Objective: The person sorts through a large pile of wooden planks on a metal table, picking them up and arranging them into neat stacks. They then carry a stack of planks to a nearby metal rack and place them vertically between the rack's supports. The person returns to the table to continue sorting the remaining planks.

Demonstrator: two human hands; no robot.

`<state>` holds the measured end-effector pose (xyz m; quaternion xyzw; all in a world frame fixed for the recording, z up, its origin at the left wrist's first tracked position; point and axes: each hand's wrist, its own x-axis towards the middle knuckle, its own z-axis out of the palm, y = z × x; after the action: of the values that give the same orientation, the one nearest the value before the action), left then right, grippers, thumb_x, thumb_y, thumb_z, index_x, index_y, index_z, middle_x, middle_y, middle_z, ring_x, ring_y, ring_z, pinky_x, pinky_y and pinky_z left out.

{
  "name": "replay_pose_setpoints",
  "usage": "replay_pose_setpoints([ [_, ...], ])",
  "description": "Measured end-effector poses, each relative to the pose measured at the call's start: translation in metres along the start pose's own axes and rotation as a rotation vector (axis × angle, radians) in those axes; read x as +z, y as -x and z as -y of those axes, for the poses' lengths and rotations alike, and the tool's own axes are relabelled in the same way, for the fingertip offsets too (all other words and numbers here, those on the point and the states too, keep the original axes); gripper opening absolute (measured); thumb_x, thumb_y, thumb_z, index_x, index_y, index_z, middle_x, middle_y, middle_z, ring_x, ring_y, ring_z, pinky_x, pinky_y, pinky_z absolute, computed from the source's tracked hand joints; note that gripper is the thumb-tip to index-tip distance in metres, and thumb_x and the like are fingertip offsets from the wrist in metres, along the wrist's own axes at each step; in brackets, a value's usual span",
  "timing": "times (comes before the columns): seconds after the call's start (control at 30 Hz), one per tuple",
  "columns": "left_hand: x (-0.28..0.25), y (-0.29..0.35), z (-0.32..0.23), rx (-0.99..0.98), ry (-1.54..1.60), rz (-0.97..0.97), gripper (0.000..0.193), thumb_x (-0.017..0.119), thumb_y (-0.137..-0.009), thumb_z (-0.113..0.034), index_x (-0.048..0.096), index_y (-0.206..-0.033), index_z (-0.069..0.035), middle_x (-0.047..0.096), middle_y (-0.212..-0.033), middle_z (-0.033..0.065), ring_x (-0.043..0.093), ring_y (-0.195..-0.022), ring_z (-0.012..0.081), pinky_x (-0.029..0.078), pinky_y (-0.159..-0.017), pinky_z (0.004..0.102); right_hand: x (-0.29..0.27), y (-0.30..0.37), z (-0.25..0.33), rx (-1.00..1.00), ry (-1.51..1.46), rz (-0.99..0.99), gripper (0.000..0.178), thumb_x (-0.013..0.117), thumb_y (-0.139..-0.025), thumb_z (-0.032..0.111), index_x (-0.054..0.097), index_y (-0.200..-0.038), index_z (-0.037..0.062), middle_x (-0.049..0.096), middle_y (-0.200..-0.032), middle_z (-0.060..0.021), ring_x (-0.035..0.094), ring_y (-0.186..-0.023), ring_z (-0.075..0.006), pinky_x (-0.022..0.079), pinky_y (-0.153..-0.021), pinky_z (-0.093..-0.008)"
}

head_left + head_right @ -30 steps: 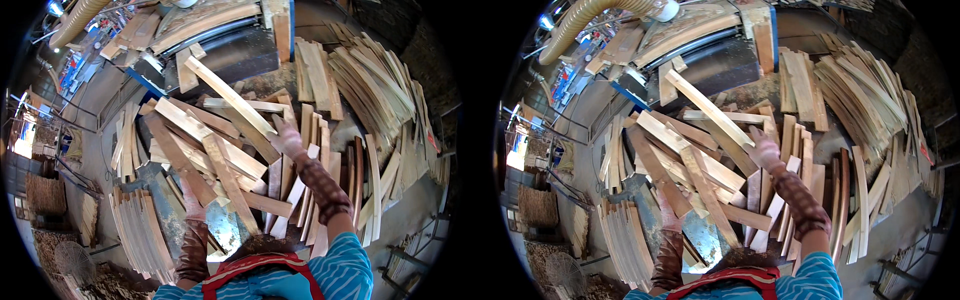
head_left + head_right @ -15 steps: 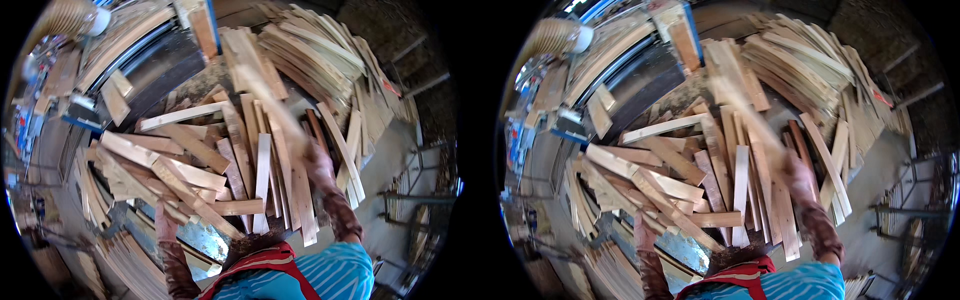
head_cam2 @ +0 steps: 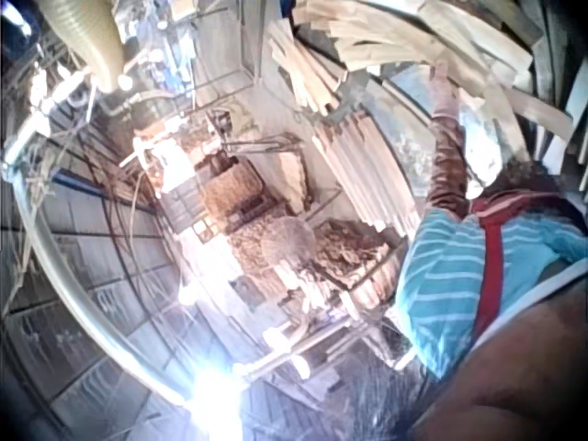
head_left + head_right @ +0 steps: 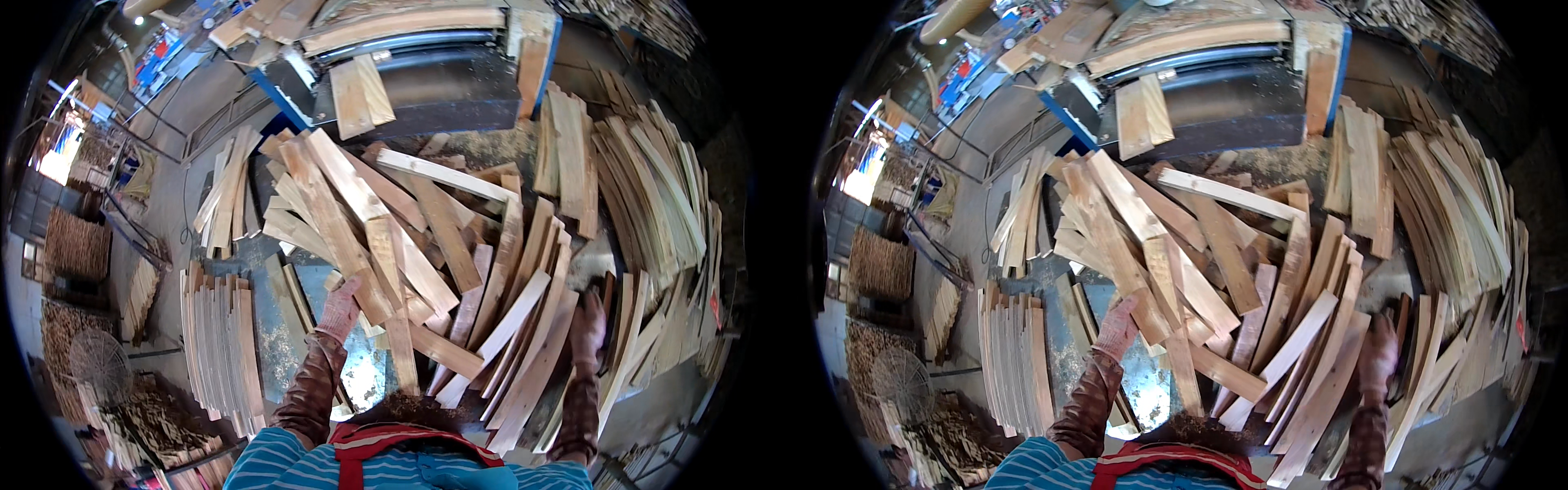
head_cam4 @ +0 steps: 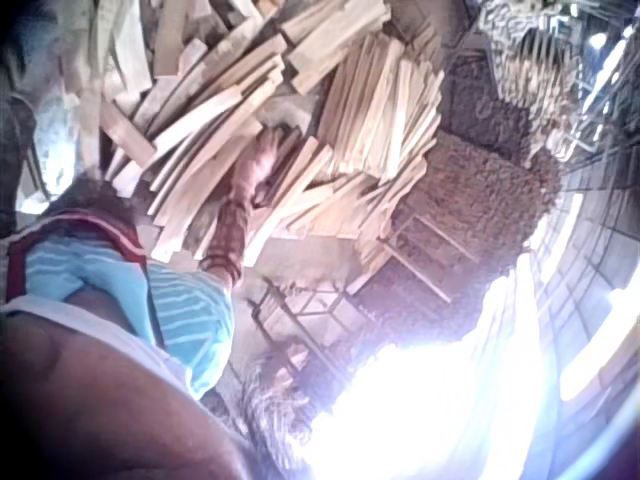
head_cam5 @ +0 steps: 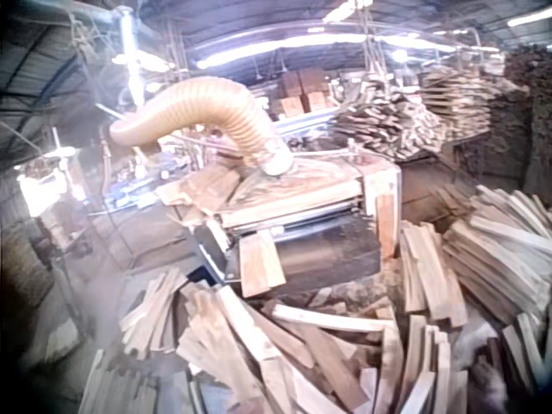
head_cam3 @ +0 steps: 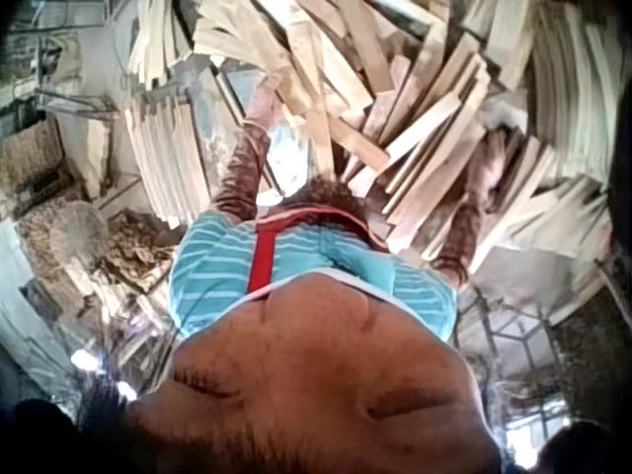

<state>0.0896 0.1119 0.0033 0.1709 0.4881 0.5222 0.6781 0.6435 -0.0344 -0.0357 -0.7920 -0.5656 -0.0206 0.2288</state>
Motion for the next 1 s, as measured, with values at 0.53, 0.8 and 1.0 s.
replay_pose_setpoints([
  [0.53, -0.048, -0.006, 0.004, -0.044, 0.034, -0.137, 0.040, 0.058, -0.104, -0.034, 0.059, -0.133, -0.007, 0.069, -0.109, 0.0087, 0.067, -0.091, 0.0268, 0.058, -0.083, 0.0489, 0.171, -0.281, 0.474, 0.288, -1.126, 0.466, 0.045, 0.064, -0.093, 0.038, 0.067, -0.116, 0.0002, 0.071, -0.095, -0.0134, 0.069, -0.080, -0.0300, 0.058, -0.068, -0.0391],
  [0.8, -0.030, -0.016, -0.004, 0.122, 0.018, -0.125, 0.044, 0.067, -0.095, -0.020, 0.058, -0.133, 0.001, 0.067, -0.113, 0.0079, 0.064, -0.098, 0.0219, 0.053, -0.089, 0.0359, 0.129, -0.175, 0.421, 0.474, -1.377, 0.530, 0.053, 0.069, -0.094, 0.031, 0.061, -0.134, -0.0010, 0.069, -0.114, -0.0094, 0.068, -0.072, -0.0174, 0.058, -0.057, -0.0331],
  [1.0, 0.021, 0.020, -0.006, 0.740, -0.636, -0.243, 0.054, 0.072, -0.092, -0.012, 0.054, -0.142, -0.002, 0.067, -0.123, 0.0089, 0.064, -0.106, 0.0205, 0.052, -0.094, 0.0313, 0.032, -0.023, 0.379, 0.363, -1.294, 0.418, 0.043, 0.061, -0.101, 0.030, 0.065, -0.126, -0.0052, 0.071, -0.104, -0.0077, 0.067, -0.088, -0.0149, 0.058, -0.069, -0.0325],
])
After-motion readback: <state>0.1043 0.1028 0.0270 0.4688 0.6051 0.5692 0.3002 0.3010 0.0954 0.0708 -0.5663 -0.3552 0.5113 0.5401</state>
